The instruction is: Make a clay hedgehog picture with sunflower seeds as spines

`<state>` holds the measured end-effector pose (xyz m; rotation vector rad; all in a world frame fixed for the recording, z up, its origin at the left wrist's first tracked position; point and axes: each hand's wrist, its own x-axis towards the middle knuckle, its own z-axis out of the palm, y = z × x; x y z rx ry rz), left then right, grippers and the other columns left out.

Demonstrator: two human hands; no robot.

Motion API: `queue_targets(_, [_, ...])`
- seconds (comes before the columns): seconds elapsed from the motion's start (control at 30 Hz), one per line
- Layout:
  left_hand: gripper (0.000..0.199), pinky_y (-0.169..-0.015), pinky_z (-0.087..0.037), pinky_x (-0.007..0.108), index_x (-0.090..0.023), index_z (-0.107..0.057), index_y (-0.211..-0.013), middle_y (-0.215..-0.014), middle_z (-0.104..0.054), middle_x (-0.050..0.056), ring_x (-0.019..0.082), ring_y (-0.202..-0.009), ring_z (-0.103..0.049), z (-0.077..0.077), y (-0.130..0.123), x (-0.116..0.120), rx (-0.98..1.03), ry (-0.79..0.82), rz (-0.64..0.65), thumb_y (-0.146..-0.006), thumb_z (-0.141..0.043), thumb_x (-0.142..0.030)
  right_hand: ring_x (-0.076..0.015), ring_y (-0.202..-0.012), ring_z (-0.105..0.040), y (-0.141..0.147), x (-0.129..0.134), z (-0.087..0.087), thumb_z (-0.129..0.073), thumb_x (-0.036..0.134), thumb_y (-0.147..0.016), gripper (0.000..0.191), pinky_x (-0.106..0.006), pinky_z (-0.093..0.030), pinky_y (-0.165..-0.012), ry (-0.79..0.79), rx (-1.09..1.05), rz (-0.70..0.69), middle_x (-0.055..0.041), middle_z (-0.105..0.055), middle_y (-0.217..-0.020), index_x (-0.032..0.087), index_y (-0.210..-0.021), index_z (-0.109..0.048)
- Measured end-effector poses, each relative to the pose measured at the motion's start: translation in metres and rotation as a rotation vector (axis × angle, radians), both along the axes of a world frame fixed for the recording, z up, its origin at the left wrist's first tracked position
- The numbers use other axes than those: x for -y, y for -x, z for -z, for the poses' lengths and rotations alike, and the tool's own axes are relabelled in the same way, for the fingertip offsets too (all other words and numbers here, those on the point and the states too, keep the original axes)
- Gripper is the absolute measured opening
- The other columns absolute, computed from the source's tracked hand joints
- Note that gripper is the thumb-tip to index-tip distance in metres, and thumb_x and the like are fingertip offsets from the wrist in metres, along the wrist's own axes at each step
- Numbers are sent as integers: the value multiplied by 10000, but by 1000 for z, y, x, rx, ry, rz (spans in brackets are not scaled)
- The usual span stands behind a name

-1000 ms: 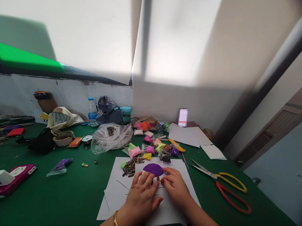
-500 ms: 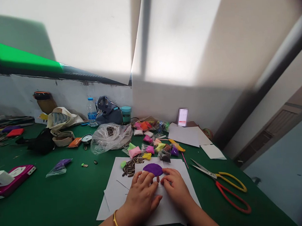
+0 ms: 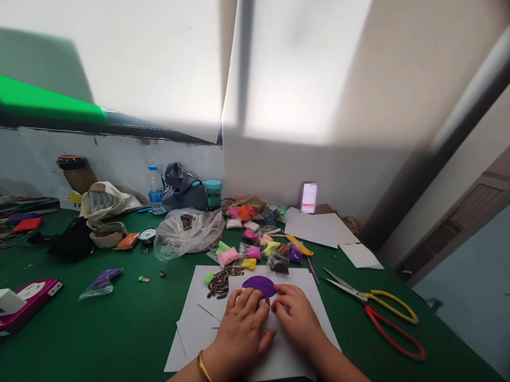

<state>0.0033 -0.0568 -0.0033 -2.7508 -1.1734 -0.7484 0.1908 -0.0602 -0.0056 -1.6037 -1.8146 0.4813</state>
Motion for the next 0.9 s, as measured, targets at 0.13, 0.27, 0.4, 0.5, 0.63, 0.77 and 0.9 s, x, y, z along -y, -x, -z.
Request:
queue_targets(0.13, [410, -1083, -256, 491, -246, -595, -1157, -1296, -569, 69, 292, -1230, -470, 5, -2, -3, 34, 25, 18, -834, -644, -495, -275, -1198, -542, 1, 0, -2, -486, 209, -819, 283, -450, -400, -1043, 8, 6, -4, -71, -678, -1200, 237, -782, -764])
queue_targets(0.27, [256, -1067, -290, 479, -237, -609, -1025, -1304, -557, 65, 291, -1249, -454, -2, -1, -2, 119, 94, 4, -799, -664, -342, -274, -1211, -534, 1, 1, -4, -478, 202, -818, 288, -447, -393, -1048, 16, 15, -5, -68, -674, -1206, 237, -769, -759])
queue_targets(0.4, [184, -1034, -339, 448, -245, -613, -923, -1238, -583, 48, 275, -1215, -474, -13, 0, -1, 212, 147, -49, -744, -634, -207, -273, -1217, -532, 1, 1, -6, -485, 211, -824, 282, -444, -399, -1042, 39, 11, -10, -66, -670, -1211, 243, -782, -761])
queue_targets(0.5, [232, -1031, -335, 451, -259, -630, -934, -1220, -594, 40, 275, -1208, -476, -14, 0, -2, 220, 131, -59, -726, -609, -160, -270, -1202, -541, 0, 2, -6, -490, 207, -832, 275, -438, -412, -1029, 27, 12, -4, -72, -675, -1198, 237, -787, -759])
queue_targets(0.63, [236, -1031, -306, 440, -263, -659, -934, -1199, -617, 29, 263, -1194, -487, -6, 4, 1, 199, 26, -67, -750, -593, -129, -266, -1207, -532, -1, 10, -6, -511, 180, -835, 255, -430, -419, -1024, -89, 69, -62, -67, -662, -1219, 242, -815, -757])
queue_targets(0.77, [203, -1046, -252, 414, -262, -666, -922, -1140, -660, 0, 236, -1182, -507, 5, 10, 5, 166, -105, -11, -774, -609, -135, -285, -1269, -477, -1, 23, -8, -541, 148, -821, 300, -476, -384, -1046, -246, 205, -166, -34, -607, -1330, 296, -974, -752])
queue_targets(0.9, [144, -1032, -246, 387, -249, -658, -861, -1118, -683, -14, 209, -1151, -531, 9, 12, 7, 142, -161, 27, -802, -597, -133, -301, -1284, -472, 0, 30, -9, -590, 200, -818, 320, -501, -372, -1044, -263, 341, -220, -6, -576, -1387, 350, -1066, -724])
